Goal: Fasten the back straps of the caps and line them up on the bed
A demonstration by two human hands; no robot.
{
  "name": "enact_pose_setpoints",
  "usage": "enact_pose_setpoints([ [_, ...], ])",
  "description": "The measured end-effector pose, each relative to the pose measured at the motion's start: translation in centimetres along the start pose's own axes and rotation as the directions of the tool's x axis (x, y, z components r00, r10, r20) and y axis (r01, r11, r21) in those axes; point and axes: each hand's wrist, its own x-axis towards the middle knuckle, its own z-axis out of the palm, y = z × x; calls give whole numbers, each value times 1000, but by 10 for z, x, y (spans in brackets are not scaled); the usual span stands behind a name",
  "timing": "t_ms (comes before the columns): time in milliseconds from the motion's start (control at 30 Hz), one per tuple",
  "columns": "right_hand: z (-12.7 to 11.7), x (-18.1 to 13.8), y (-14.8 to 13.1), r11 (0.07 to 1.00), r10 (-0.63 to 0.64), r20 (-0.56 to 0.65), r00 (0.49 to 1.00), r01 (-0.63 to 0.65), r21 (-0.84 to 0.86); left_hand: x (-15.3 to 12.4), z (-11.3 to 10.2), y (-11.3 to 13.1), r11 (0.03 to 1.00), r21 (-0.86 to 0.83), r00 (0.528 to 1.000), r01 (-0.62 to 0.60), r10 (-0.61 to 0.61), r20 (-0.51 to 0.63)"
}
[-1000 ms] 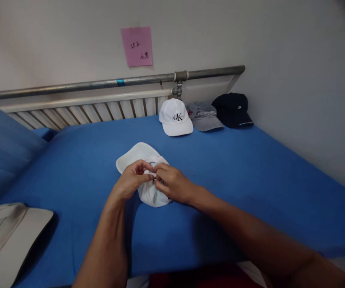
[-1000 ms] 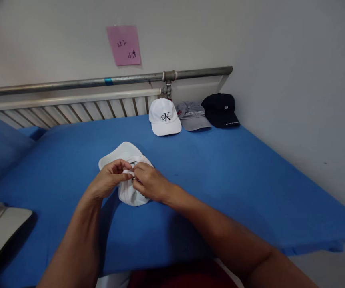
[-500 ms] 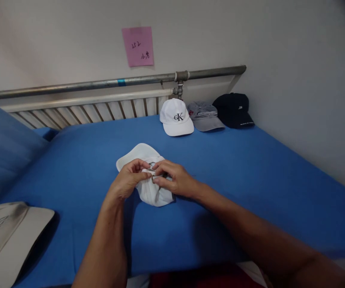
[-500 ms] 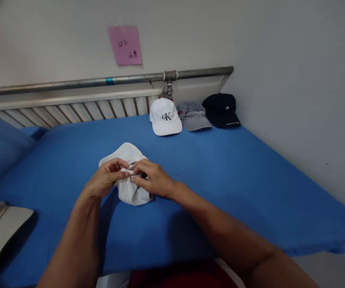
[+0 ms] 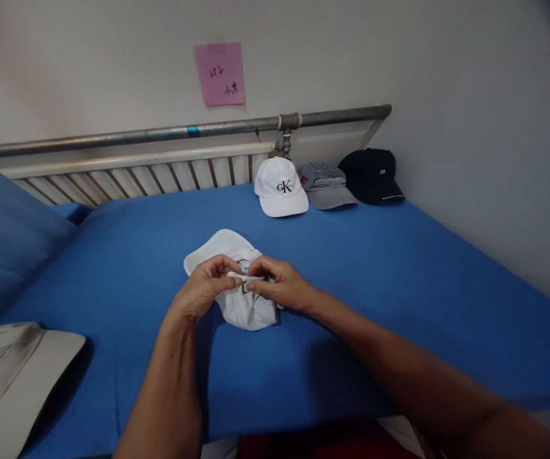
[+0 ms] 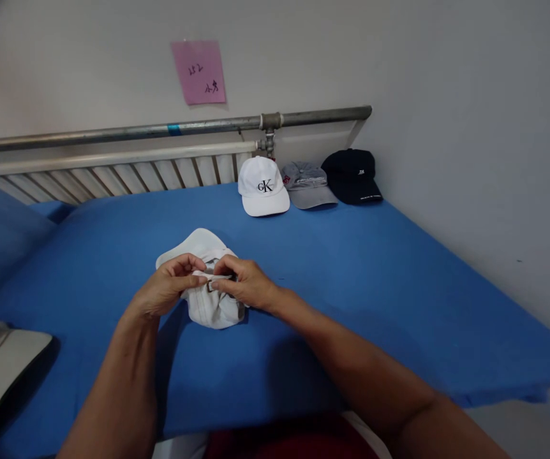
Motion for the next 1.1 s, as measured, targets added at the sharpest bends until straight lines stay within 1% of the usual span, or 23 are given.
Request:
enact_pose_setpoints([
  [167, 0, -1, -4, 998, 35, -16, 999, -34, 55, -1, -4, -1, 999, 49, 1000, -10, 10, 12],
  [233, -1, -1, -5, 996, 56, -24, 998, -54, 66, -2, -6, 0, 994, 105, 999, -45, 42, 31],
  [300, -2, 0, -6, 997, 59, -42, 997, -57, 54, -3, -7, 2, 968, 218, 992, -124, 116, 52],
  [367, -4, 0, -7, 999, 39, -64, 997, -38, 21, -5, -6, 5, 907, 370, 979, -202, 187, 77],
  [400, -5, 0, -8, 1000, 23, -73, 997, -24, -4, -5, -6, 6, 871, 438, 975, -221, 204, 86],
  [467, -7, 1, -9, 999, 6, -65, 998, -9, -41, -6, -4, 8, 829, 520, 978, -207, 189, 90],
  [533, -9, 1, -9, 999, 26, -25, 999, -27, -34, -7, -3, 7, 828, 535, 986, -165, 145, 79],
  [600, -13, 1, -10, 997, 77, 26, 997, -77, 2, -7, -3, 6, 838, 530, 992, -130, 111, 67],
  [667, -18, 1, -11, 988, 144, 98, 985, -148, 32, -7, -3, 5, 841, 527, 993, -119, 94, 76],
  [767, -23, 2, -14, 971, 230, 184, 956, -239, 27, -8, -5, 5, 853, 512, 993, -101, 58, 98],
  [833, -25, 2, -17, 965, 254, 192, 948, -262, 21, -9, -6, 6, 886, 460, 994, -60, 11, 110],
  [933, -23, 1, -19, 966, 247, 183, 952, -257, 34, -11, -8, 8, 925, 380, 990, -8, -47, 136],
  [1000, -20, 0, -19, 972, 227, 154, 962, -233, 21, -11, -8, 9, 922, 387, 987, -7, -56, 151],
  [1100, -16, 0, -16, 979, 206, 109, 973, -205, -18, -11, -6, 8, 883, 469, 980, -36, -60, 188],
])
